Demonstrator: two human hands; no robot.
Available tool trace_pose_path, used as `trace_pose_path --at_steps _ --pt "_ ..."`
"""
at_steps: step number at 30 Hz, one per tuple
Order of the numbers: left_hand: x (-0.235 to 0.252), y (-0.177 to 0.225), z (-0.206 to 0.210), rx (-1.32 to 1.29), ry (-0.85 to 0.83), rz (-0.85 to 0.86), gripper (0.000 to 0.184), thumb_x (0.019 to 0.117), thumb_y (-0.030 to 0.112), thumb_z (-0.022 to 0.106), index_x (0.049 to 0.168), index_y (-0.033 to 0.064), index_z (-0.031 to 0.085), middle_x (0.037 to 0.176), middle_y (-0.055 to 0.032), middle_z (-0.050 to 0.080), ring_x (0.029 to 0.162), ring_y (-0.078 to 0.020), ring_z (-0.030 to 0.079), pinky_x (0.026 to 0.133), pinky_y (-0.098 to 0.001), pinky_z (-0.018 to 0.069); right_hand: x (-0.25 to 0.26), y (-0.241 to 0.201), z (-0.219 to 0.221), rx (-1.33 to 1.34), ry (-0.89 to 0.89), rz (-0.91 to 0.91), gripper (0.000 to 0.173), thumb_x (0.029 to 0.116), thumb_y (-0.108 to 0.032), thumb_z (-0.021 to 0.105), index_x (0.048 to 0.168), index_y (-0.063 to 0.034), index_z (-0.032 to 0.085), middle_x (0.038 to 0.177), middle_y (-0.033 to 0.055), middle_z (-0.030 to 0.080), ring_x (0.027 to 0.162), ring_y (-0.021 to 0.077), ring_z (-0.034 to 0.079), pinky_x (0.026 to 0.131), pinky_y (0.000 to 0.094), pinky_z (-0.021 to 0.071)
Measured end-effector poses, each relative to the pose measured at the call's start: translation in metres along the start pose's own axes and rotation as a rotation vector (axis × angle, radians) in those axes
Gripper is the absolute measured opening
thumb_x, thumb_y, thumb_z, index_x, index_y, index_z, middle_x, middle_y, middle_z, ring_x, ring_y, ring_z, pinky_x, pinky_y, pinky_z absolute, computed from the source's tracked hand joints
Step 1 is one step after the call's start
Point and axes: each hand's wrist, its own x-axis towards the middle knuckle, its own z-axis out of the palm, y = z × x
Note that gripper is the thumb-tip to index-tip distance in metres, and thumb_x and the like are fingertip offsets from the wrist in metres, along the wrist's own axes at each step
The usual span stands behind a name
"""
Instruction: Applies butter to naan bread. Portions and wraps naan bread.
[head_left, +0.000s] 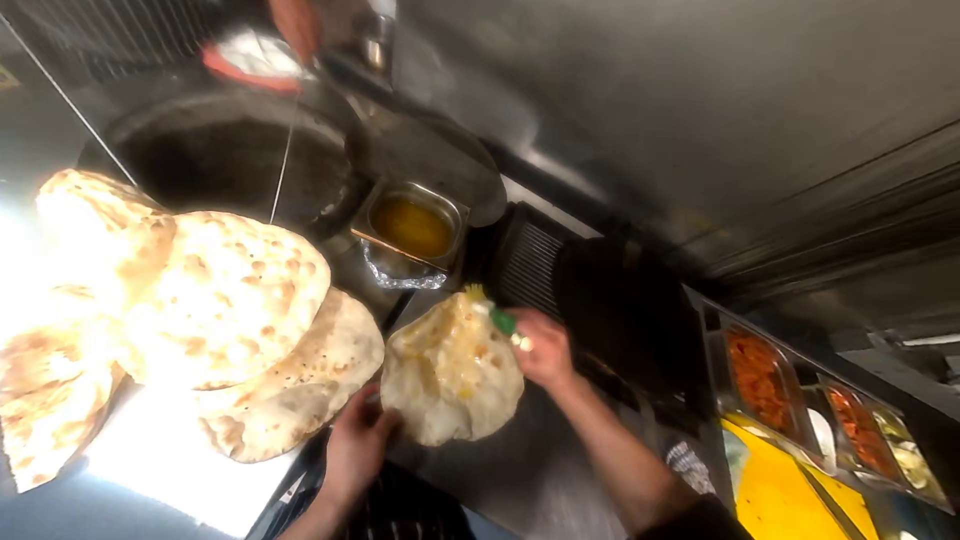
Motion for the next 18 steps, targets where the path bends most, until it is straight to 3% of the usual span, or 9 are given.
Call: trace_pose_path --at_steps 2,4,6,9,12,15,18 --pt "0.003 -0.002 0.000 -0.039 0.016 -0.032 0.047 0.0871 0.006 0.075 0.132 0.0063 0.061 0.096 -0.0084 0.075 0.078 -0.0168 0.074 0.072 -0.0373 0.0639 -0.021 -0.002 -0.009 -0.051 -0.178 -0.087 0.019 0.0916 -0.021 0.059 0.091 -0.0090 0.073 0.102 0.0077 0.075 0.099 0.0209 0.073 0.085 0.0378 0.0621" --pt "0.005 -0.005 0.000 -0.047 0.025 -0.027 0.044 0.0872 0.006 0.074 0.130 0.0066 0.063 0.099 -0.0085 0.074 0.080 -0.0165 0.073 0.074 -0.0370 0.0636 -0.047 -0.021 -0.024 -0.078 -0.222 -0.005 0.029 0.0984 -0.032 0.056 0.089 -0.0103 0.072 0.092 0.0062 0.075 0.088 0.0181 0.073 0.075 0.0360 0.0624" --pt "0.005 -0.004 -0.003 -0.034 0.022 -0.029 0.041 0.0882 0.006 0.073 0.128 0.0084 0.064 0.102 -0.0080 0.074 0.086 -0.0166 0.073 0.078 -0.0383 0.0623 -0.065 -0.055 -0.035 -0.019 -0.143 0.138 0.037 0.1008 -0.042 0.058 0.088 -0.0089 0.070 0.083 0.0052 0.072 0.076 0.0104 0.070 0.068 0.0263 0.0595" --pt "0.004 -0.005 -0.004 -0.036 0.011 -0.006 0.036 0.0886 0.005 0.071 0.124 0.0080 0.067 0.102 -0.0078 0.074 0.086 -0.0166 0.072 0.078 -0.0383 0.0622 -0.066 -0.100 -0.038 0.262 0.002 0.332 0.027 0.0953 -0.036 0.071 0.094 -0.0090 0.070 0.080 -0.0007 0.072 0.073 0.0013 0.069 0.065 0.0184 0.0599" --pt "0.002 -0.002 -0.002 0.029 0.002 0.051 0.035 0.0903 0.007 0.069 0.125 0.0071 0.066 0.100 -0.0075 0.074 0.084 -0.0162 0.072 0.078 -0.0385 0.0621 -0.016 -0.102 -0.041 0.479 0.224 0.406 0.011 0.0919 -0.025 0.077 0.100 -0.0178 0.073 0.085 -0.0061 0.075 0.073 0.0059 0.072 0.064 0.0252 0.0642" --pt "0.012 0.031 0.003 0.212 -0.043 0.162 0.033 0.0966 0.012 0.064 0.130 0.0084 0.067 0.104 -0.0075 0.075 0.091 -0.0168 0.072 0.086 -0.0395 0.0604 0.069 -0.081 -0.035 0.513 0.432 0.315 0.016 0.0905 -0.015 0.076 0.104 -0.0225 0.072 0.089 -0.0085 0.076 0.075 0.0090 0.074 0.066 0.0295 0.0659" --pt "0.043 0.067 0.010 0.391 0.001 0.296 0.038 0.1029 0.015 0.057 0.140 0.0087 0.062 0.120 -0.0134 0.073 0.108 -0.0249 0.071 0.099 -0.0461 0.0561 0.138 -0.046 0.017 0.297 0.431 0.217 0.013 0.0889 -0.011 0.075 0.098 -0.0047 0.069 0.085 -0.0006 0.074 0.074 0.0076 0.072 0.068 0.0292 0.0636"
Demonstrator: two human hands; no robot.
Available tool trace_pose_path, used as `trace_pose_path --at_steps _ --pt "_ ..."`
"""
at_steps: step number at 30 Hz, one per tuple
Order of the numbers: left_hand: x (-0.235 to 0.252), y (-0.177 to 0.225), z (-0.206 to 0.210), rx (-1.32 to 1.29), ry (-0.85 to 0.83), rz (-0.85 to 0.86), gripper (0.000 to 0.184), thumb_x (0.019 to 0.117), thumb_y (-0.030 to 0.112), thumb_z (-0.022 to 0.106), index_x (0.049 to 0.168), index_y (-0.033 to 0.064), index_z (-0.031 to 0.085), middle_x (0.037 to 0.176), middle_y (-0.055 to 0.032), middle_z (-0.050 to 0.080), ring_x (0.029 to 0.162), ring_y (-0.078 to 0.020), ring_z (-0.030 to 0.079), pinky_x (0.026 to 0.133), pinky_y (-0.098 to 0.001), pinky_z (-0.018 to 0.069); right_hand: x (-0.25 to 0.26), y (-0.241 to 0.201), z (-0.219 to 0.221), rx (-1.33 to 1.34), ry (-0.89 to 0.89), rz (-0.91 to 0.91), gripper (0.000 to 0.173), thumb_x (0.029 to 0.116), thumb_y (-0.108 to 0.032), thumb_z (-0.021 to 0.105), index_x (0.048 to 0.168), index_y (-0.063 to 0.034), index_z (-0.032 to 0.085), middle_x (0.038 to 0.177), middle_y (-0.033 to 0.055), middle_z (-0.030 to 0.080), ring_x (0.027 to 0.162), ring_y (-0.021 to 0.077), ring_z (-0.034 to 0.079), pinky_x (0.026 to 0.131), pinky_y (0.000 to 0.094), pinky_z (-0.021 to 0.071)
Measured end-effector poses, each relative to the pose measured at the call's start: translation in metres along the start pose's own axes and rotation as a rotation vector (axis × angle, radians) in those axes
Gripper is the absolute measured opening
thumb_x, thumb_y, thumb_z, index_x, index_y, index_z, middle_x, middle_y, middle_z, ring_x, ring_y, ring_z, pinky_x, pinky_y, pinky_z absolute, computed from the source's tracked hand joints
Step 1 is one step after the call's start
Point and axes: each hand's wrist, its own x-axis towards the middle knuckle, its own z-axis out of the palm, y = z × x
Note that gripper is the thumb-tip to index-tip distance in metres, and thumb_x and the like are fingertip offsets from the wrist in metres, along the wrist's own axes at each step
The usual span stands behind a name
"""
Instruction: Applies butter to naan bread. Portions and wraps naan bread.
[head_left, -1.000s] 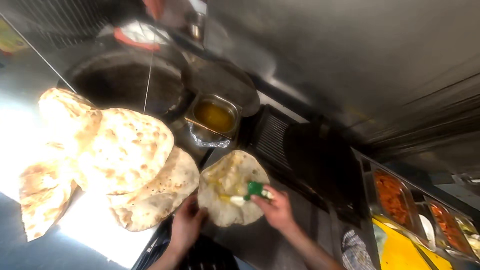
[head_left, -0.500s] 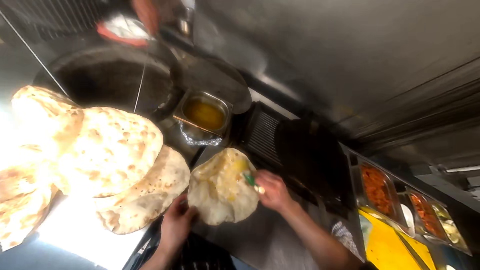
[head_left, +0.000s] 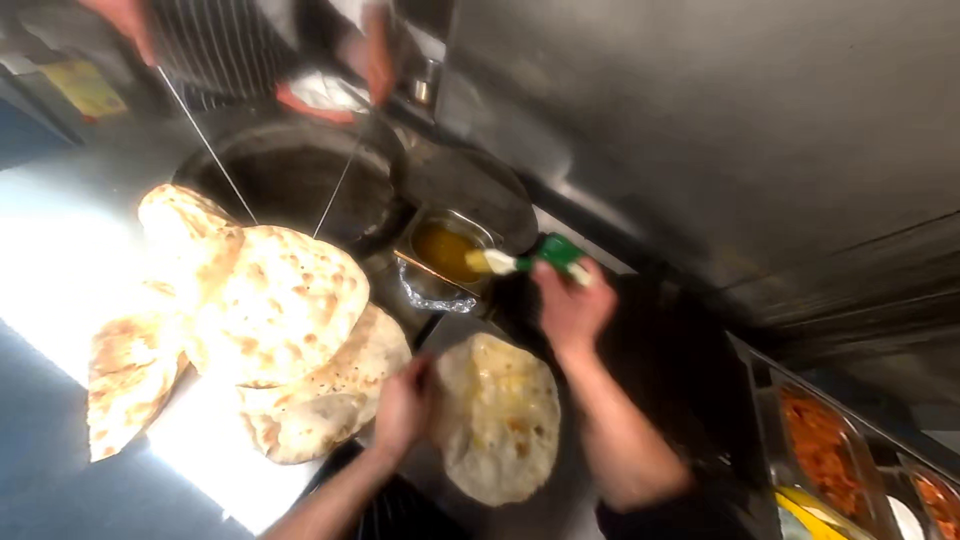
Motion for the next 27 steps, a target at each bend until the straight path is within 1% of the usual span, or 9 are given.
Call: trace_pose_path --at_steps 4,6,9,11,14,17,21,24,27 --pt "0.009 -0.007 -0.004 -0.046 0.362 0.318 0.052 0.0994 0.005 0.056 0.150 0.0044 0.048 0.134 -0.0154 0.064 0.115 -0.0241 0.069 0.096 -0.0440 0.0590 0.014 0.046 0.071 -0.405 -0.475 -0.028 0.023 0.0919 -0.023 0.073 0.097 -0.0012 0.074 0.085 0.0166 0.073 0.081 0.0329 0.072 0.074 0.0546 0.0583" --pt "-0.017 -0.016 -0.011 -0.111 0.381 0.353 0.046 0.0981 0.006 0.052 0.145 0.0043 0.053 0.126 -0.0101 0.068 0.101 -0.0154 0.071 0.085 -0.0355 0.0626 0.019 0.046 0.077 -0.400 -0.554 0.154 0.023 0.0928 -0.026 0.073 0.101 -0.0041 0.074 0.086 0.0155 0.073 0.083 0.0327 0.072 0.076 0.0574 0.0563" --pt "-0.065 -0.041 -0.009 -0.150 0.214 0.170 0.035 0.0990 0.011 0.055 0.133 0.0036 0.062 0.113 -0.0066 0.073 0.087 -0.0139 0.073 0.075 -0.0346 0.0639 0.030 0.038 0.046 -0.145 -0.292 0.382 0.022 0.0906 -0.020 0.077 0.104 -0.0042 0.073 0.087 0.0069 0.075 0.080 0.0170 0.073 0.079 0.0426 0.0604" --pt "-0.080 -0.053 -0.003 -0.133 0.048 -0.028 0.041 0.0995 0.019 0.059 0.138 0.0051 0.060 0.117 -0.0085 0.073 0.096 -0.0197 0.073 0.085 -0.0419 0.0619 0.036 0.026 0.013 0.101 -0.105 0.350 0.017 0.0898 -0.008 0.075 0.105 -0.0033 0.069 0.086 0.0003 0.075 0.078 0.0102 0.073 0.078 0.0339 0.0632" --pt "-0.073 -0.054 0.003 -0.223 -0.219 -0.300 0.056 0.0991 0.039 0.064 0.146 0.0096 0.052 0.119 -0.0103 0.072 0.104 -0.0228 0.073 0.094 -0.0471 0.0591 0.034 -0.005 -0.036 0.332 0.030 0.232 0.020 0.0889 0.002 0.071 0.104 -0.0106 0.067 0.088 -0.0045 0.076 0.080 0.0120 0.074 0.078 0.0354 0.0652" --pt "-0.059 -0.051 0.012 -0.278 -0.323 -0.322 0.075 0.0916 0.040 0.074 0.153 0.0124 0.042 0.116 -0.0099 0.073 0.097 -0.0216 0.075 0.089 -0.0452 0.0627 0.012 -0.030 -0.075 0.328 -0.090 0.110 0.021 0.0882 -0.005 0.074 0.106 -0.0166 0.072 0.095 -0.0038 0.078 0.084 0.0137 0.075 0.077 0.0346 0.0659" --pt "-0.051 -0.056 0.016 -0.278 -0.300 -0.294 0.079 0.0885 0.022 0.076 0.157 0.0149 0.037 0.121 -0.0109 0.071 0.101 -0.0211 0.074 0.091 -0.0434 0.0623 -0.033 -0.035 -0.091 0.242 -0.233 0.102 0.021 0.0869 -0.018 0.080 0.107 -0.0235 0.076 0.097 -0.0067 0.077 0.085 0.0080 0.074 0.075 0.0267 0.0647" --pt "-0.046 -0.059 0.010 -0.296 -0.294 -0.274 0.075 0.0883 0.016 0.075 0.156 0.0157 0.041 0.118 -0.0097 0.072 0.097 -0.0196 0.074 0.087 -0.0420 0.0629 -0.065 -0.025 -0.089 0.276 -0.245 0.199 0.021 0.0870 -0.017 0.080 0.107 -0.0223 0.076 0.096 -0.0044 0.078 0.084 0.0091 0.074 0.074 0.0274 0.0646" --pt "-0.041 -0.060 0.003 -0.305 -0.332 -0.261 0.072 0.0905 0.013 0.072 0.156 0.0152 0.042 0.114 -0.0091 0.073 0.090 -0.0191 0.075 0.083 -0.0406 0.0645 -0.094 -0.010 -0.070 0.234 -0.474 0.343 0.013 0.0833 -0.017 0.080 0.094 -0.0183 0.074 0.083 -0.0067 0.075 0.073 0.0043 0.071 0.067 0.0265 0.0634"
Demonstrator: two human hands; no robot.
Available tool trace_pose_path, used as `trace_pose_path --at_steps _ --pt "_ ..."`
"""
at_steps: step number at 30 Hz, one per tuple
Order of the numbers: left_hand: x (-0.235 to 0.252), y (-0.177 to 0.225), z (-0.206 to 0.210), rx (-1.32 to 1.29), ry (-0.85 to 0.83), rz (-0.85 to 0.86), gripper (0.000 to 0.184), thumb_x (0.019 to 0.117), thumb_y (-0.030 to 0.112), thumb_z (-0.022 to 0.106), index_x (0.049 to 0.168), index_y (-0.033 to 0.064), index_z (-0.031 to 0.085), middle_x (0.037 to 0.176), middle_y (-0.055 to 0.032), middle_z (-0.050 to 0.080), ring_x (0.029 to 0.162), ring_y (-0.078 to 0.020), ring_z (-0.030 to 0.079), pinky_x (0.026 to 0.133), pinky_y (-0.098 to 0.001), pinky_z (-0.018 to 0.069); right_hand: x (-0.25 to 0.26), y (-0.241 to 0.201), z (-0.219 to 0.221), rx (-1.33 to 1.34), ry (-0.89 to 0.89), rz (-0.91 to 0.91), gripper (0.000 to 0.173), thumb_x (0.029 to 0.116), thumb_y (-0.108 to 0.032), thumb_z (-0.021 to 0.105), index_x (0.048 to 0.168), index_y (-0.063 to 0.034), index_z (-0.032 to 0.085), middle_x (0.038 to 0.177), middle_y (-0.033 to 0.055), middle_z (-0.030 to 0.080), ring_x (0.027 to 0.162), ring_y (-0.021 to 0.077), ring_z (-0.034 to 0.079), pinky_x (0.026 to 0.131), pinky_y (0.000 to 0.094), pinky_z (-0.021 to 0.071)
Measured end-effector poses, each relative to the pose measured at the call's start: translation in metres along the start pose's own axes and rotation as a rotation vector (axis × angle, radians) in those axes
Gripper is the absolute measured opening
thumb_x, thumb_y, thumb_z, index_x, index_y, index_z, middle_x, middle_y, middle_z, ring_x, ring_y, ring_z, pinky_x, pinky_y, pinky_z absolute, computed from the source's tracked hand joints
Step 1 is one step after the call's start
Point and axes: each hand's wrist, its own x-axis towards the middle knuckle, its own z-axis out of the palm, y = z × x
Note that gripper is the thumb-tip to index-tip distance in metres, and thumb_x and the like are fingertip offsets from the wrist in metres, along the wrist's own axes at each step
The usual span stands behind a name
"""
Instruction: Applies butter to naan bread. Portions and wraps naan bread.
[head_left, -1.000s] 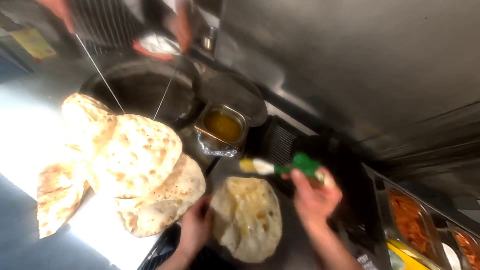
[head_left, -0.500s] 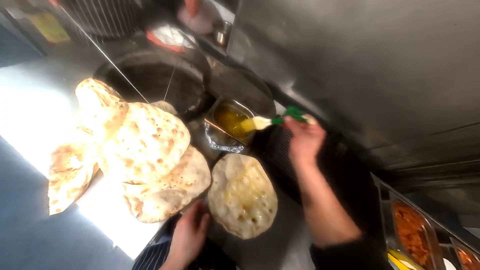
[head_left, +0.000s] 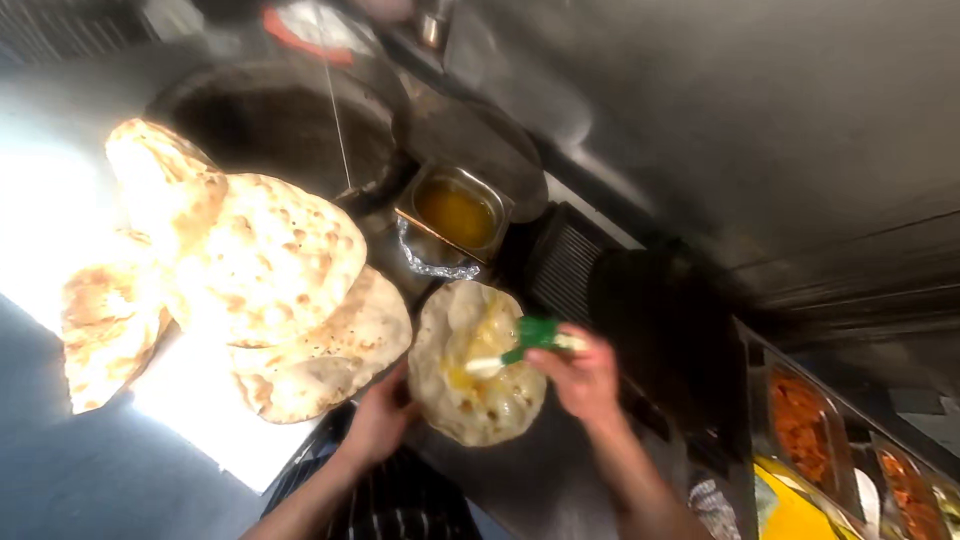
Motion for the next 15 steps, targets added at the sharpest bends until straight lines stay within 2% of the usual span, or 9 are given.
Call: trace_pose_path --at_steps 2,4,8,13,15 --pt "0.001 -0.002 -0.002 0.014 -0.018 0.005 0.073 0.0904 0.013 0.073 0.156 0.0161 0.041 0.113 -0.0086 0.074 0.088 -0.0192 0.075 0.082 -0.0403 0.0649 0.003 0.014 0.025 -0.060 -0.170 0.120 0.014 0.0820 -0.011 0.079 0.094 -0.0065 0.074 0.081 -0.0004 0.076 0.073 0.0070 0.072 0.069 0.0300 0.0639" --pt "-0.001 -0.004 -0.001 0.026 -0.014 0.011 0.076 0.0889 0.013 0.075 0.157 0.0176 0.041 0.110 -0.0077 0.074 0.087 -0.0186 0.075 0.080 -0.0396 0.0649 0.011 0.021 0.048 -0.098 -0.145 0.219 0.022 0.0846 -0.008 0.079 0.104 -0.0004 0.073 0.085 0.0070 0.076 0.073 0.0126 0.074 0.070 0.0349 0.0645" --pt "-0.004 -0.002 0.002 0.011 -0.002 -0.014 0.078 0.0877 0.010 0.075 0.157 0.0163 0.040 0.108 -0.0069 0.075 0.083 -0.0179 0.075 0.077 -0.0385 0.0658 0.025 0.033 0.066 -0.179 0.222 0.206 0.022 0.0942 -0.016 0.075 0.114 -0.0074 0.070 0.089 0.0062 0.076 0.073 0.0148 0.073 0.066 0.0356 0.0629" --pt "-0.009 -0.004 0.009 -0.009 0.031 -0.016 0.082 0.0843 0.008 0.077 0.157 0.0180 0.040 0.103 -0.0065 0.076 0.080 -0.0181 0.076 0.075 -0.0385 0.0661 0.031 0.043 0.052 -0.374 0.549 0.385 0.020 0.0951 -0.024 0.075 0.105 -0.0069 0.070 0.077 0.0059 0.073 0.064 0.0180 0.071 0.062 0.0423 0.0606" --pt "-0.009 -0.006 0.013 -0.018 0.044 0.006 0.079 0.0851 0.008 0.076 0.156 0.0179 0.042 0.103 -0.0059 0.076 0.080 -0.0177 0.076 0.074 -0.0385 0.0662 0.030 0.048 0.040 -0.456 0.665 0.357 0.023 0.0944 -0.025 0.075 0.105 -0.0053 0.071 0.078 0.0064 0.073 0.067 0.0178 0.071 0.065 0.0430 0.0598"
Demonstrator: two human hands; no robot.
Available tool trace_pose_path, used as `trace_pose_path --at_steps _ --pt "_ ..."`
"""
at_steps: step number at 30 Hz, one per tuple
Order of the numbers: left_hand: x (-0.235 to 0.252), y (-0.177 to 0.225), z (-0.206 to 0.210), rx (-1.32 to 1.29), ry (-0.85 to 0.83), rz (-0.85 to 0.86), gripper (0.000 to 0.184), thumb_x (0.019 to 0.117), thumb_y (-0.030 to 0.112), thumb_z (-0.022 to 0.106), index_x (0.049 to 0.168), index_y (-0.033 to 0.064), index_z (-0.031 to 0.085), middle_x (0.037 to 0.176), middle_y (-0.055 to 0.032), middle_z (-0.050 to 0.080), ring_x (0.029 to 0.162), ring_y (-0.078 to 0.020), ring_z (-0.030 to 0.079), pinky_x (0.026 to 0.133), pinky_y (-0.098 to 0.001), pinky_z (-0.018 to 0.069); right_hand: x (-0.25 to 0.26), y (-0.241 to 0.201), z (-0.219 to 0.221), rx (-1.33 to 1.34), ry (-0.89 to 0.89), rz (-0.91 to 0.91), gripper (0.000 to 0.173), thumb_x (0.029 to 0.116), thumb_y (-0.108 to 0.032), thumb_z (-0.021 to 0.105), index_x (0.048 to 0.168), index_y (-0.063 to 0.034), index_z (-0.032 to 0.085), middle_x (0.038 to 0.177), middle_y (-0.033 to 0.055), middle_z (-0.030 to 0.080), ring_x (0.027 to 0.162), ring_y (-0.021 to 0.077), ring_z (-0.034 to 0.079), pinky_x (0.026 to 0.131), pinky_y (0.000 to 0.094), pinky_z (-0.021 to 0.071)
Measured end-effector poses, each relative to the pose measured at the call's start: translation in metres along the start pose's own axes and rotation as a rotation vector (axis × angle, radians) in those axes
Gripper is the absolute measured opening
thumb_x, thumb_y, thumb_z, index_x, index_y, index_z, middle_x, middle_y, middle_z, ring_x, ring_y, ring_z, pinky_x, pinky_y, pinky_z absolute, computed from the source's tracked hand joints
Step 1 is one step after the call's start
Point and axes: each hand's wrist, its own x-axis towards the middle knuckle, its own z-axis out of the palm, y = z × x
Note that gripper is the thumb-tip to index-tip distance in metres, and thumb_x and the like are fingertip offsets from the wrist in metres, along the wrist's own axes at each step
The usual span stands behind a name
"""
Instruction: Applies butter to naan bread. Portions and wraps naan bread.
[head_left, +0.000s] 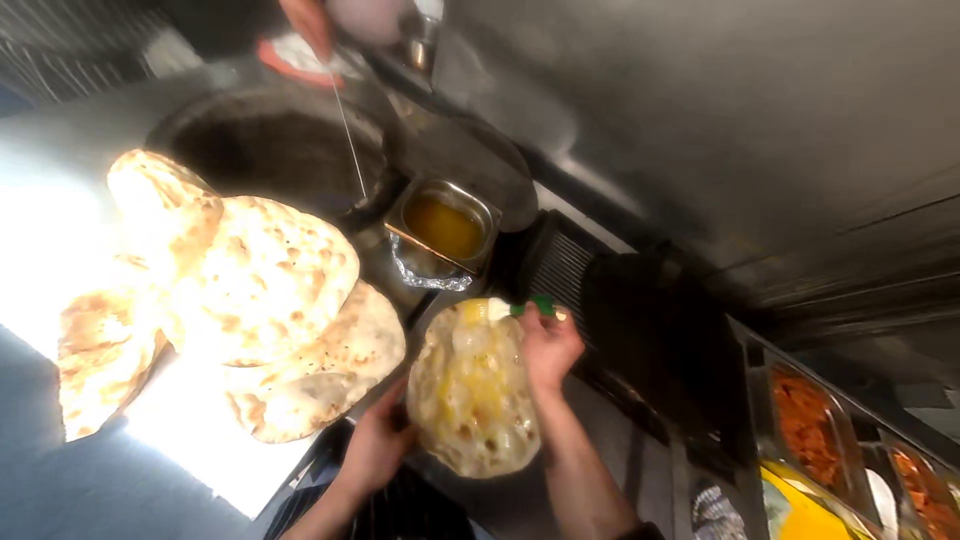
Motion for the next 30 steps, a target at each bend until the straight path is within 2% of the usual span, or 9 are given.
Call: trace_pose_path --at_steps 4,7,12,15,17,20,22,27,30 --pt "0.000 0.001 0.002 0.045 -0.003 -0.012 0.064 0.0888 0.011 0.073 0.149 0.0142 0.051 0.107 -0.0058 0.076 0.084 -0.0176 0.076 0.078 -0.0396 0.0655 -0.011 0.023 -0.014 -0.096 0.105 -0.496 0.028 0.0923 -0.025 0.073 0.092 0.0020 0.070 0.076 0.0112 0.070 0.067 0.0184 0.070 0.062 0.0357 0.0591" --pt "0.000 0.003 0.000 0.047 -0.025 -0.005 0.057 0.0908 0.011 0.071 0.145 0.0119 0.054 0.109 -0.0070 0.075 0.087 -0.0182 0.075 0.080 -0.0400 0.0650 -0.047 0.040 -0.032 0.053 -0.262 -0.743 0.022 0.0899 -0.024 0.070 0.088 -0.0023 0.074 0.088 0.0097 0.076 0.083 0.0155 0.074 0.076 0.0300 0.0628" --pt "-0.002 0.010 -0.003 -0.051 -0.082 -0.030 0.046 0.1005 0.011 0.056 0.146 0.0116 0.054 0.114 -0.0079 0.074 0.093 -0.0175 0.075 0.084 -0.0385 0.0643 -0.082 0.052 -0.086 0.422 -0.747 -0.592 0.018 0.0947 -0.025 0.074 0.094 -0.0076 0.068 0.097 0.0045 0.074 0.094 0.0082 0.072 0.083 0.0250 0.0621" --pt "-0.001 0.008 0.001 0.045 -0.051 0.022 0.051 0.0967 0.017 0.065 0.146 0.0118 0.054 0.108 -0.0068 0.075 0.089 -0.0169 0.075 0.083 -0.0395 0.0636 -0.065 0.058 -0.121 0.453 -0.835 -0.408 0.016 0.0906 -0.029 0.077 0.099 -0.0154 0.073 0.095 -0.0047 0.075 0.089 0.0016 0.071 0.079 0.0222 0.0617" --pt "0.001 0.007 0.003 0.109 -0.029 0.030 0.053 0.0945 0.017 0.068 0.146 0.0121 0.055 0.106 -0.0071 0.075 0.087 -0.0174 0.075 0.083 -0.0409 0.0634 -0.050 0.060 -0.133 0.456 -0.813 -0.274 0.017 0.0880 -0.027 0.079 0.102 -0.0193 0.075 0.093 -0.0087 0.076 0.085 0.0007 0.072 0.076 0.0224 0.0623" --pt "0.003 0.007 0.004 0.157 -0.023 0.015 0.057 0.0936 0.017 0.068 0.148 0.0130 0.052 0.108 -0.0077 0.075 0.089 -0.0184 0.074 0.085 -0.0422 0.0624 -0.040 0.048 -0.115 0.439 -0.690 -0.057 0.019 0.0848 -0.003 0.075 0.103 -0.0031 0.072 0.088 0.0004 0.078 0.077 0.0113 0.075 0.072 0.0315 0.0661" --pt "0.003 0.006 0.005 0.173 -0.019 0.012 0.059 0.0928 0.017 0.069 0.149 0.0129 0.051 0.106 -0.0071 0.075 0.087 -0.0179 0.074 0.083 -0.0416 0.0625 -0.036 0.043 -0.092 0.345 -0.609 0.002 0.018 0.0865 -0.001 0.073 0.104 0.0015 0.071 0.084 0.0042 0.077 0.074 0.0137 0.075 0.071 0.0322 0.0656" --pt "-0.001 0.006 0.007 0.156 0.006 0.033 0.060 0.0913 0.017 0.070 0.148 0.0124 0.052 0.101 -0.0055 0.075 0.083 -0.0165 0.074 0.080 -0.0397 0.0635 0.002 0.046 -0.065 0.025 -0.136 -0.334 0.022 0.0896 -0.022 0.078 0.101 -0.0036 0.072 0.079 0.0026 0.074 0.068 0.0068 0.070 0.062 0.0290 0.0600" --pt "-0.002 0.005 0.011 0.097 0.015 0.015 0.056 0.0923 0.017 0.069 0.145 0.0107 0.053 0.101 -0.0054 0.076 0.081 -0.0165 0.074 0.078 -0.0392 0.0641 0.007 0.041 -0.061 0.028 -0.053 -0.498 0.022 0.0925 -0.024 0.076 0.098 -0.0033 0.071 0.078 0.0019 0.071 0.068 0.0039 0.068 0.062 0.0236 0.0590"
